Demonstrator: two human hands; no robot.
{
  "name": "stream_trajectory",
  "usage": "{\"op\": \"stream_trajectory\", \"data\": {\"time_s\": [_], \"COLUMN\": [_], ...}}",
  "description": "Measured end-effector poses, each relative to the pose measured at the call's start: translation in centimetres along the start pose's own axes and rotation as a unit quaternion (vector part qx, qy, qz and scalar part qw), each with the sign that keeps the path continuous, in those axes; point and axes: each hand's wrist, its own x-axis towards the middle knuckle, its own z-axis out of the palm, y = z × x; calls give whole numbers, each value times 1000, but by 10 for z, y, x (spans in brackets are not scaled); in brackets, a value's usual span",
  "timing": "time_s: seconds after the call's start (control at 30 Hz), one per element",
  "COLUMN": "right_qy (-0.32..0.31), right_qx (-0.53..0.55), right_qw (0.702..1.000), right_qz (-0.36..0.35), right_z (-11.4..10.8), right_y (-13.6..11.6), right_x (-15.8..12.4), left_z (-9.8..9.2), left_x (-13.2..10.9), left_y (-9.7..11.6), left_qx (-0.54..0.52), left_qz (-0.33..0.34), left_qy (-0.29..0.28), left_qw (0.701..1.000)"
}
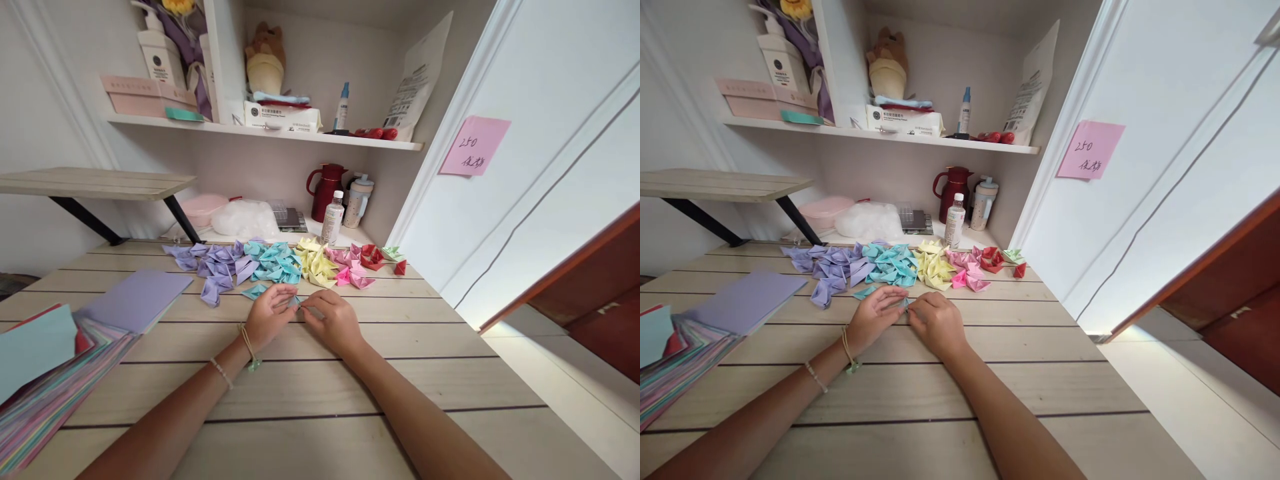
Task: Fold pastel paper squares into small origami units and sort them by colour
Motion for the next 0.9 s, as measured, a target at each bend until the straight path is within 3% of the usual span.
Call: {"op": "stream_trajectory", "data": {"time_s": [0.3,0.7,0.9], "right_qy": [-19,-2,-1], "right_qx": [-85,-132,-143], "right_qw": [995,991,989], "right_qz": [-41,-24,-33], "right_z": [-4,1,2], "right_y": [-7,-9,-7], "right_x": [2,0,1], "left_z": [2,7,5], "left_x": [-3,-7,-7], "left_y": [-2,3,6], "left_qx": [-1,27,-21], "left_qz": [1,20,22], "left_qy": [-5,8,17], "left_qw": [1000,999,999]}}
